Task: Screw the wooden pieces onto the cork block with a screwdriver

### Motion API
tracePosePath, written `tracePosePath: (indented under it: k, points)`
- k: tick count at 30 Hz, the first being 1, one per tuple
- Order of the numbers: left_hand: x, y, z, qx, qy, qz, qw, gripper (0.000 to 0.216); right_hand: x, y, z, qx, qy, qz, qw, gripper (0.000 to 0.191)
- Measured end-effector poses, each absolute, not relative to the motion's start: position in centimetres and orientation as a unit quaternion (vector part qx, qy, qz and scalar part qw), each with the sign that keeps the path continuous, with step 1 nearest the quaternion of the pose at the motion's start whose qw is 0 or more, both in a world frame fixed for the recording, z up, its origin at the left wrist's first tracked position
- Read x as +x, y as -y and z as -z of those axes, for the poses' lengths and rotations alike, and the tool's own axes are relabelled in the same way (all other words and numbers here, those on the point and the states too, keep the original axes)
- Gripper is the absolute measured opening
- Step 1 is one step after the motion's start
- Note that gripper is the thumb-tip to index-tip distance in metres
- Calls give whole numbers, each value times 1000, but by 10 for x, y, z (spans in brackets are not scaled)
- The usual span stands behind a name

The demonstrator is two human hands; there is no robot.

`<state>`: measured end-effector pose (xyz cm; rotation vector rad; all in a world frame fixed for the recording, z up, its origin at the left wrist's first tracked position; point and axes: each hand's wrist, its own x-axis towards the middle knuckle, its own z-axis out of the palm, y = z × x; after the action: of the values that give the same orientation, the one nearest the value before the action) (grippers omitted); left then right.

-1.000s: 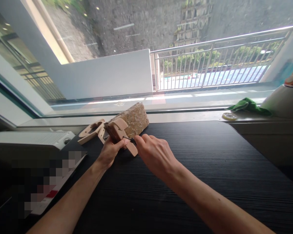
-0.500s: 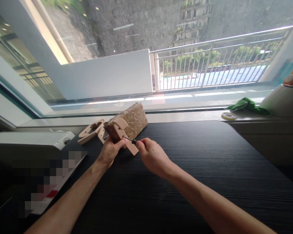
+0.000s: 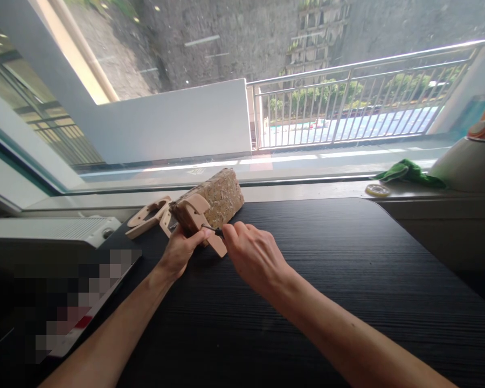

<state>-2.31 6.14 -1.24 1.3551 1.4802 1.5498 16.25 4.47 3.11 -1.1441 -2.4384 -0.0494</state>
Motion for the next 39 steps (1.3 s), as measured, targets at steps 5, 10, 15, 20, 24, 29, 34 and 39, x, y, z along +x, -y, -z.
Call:
tracePosePath:
  k: [5,10,15,20,24,29,34,39]
  points:
    - [-22,-61,12,510,-567,-581,283,32,162,-52,-28,-473,801,-236,282,24]
    - [-18,-58,8,510,-551,-585,307,33,170,-65,-32,-444,742,-417,280,36]
    - [-18,-56,4,485,-521,-591,380,37,177,-67,-43,-440,758,-401,266,43]
    - [-28,-60,2,371,-464,-642,485,29,183,-67,-55,-449,727,-437,282,44]
    - [-35,-62,3,332,-444,-653,517,23,184,-66,-59,-459,739,-402,285,39]
    - [-34,-63,5,329,-443,-650,522,17,180,-63,-56,-454,768,-365,266,35]
    - [-32,-62,6,333,-445,-649,519,16,177,-60,-53,-452,789,-331,253,34]
    - [-33,-62,4,341,-448,-640,522,13,177,-58,-51,-443,797,-331,244,38]
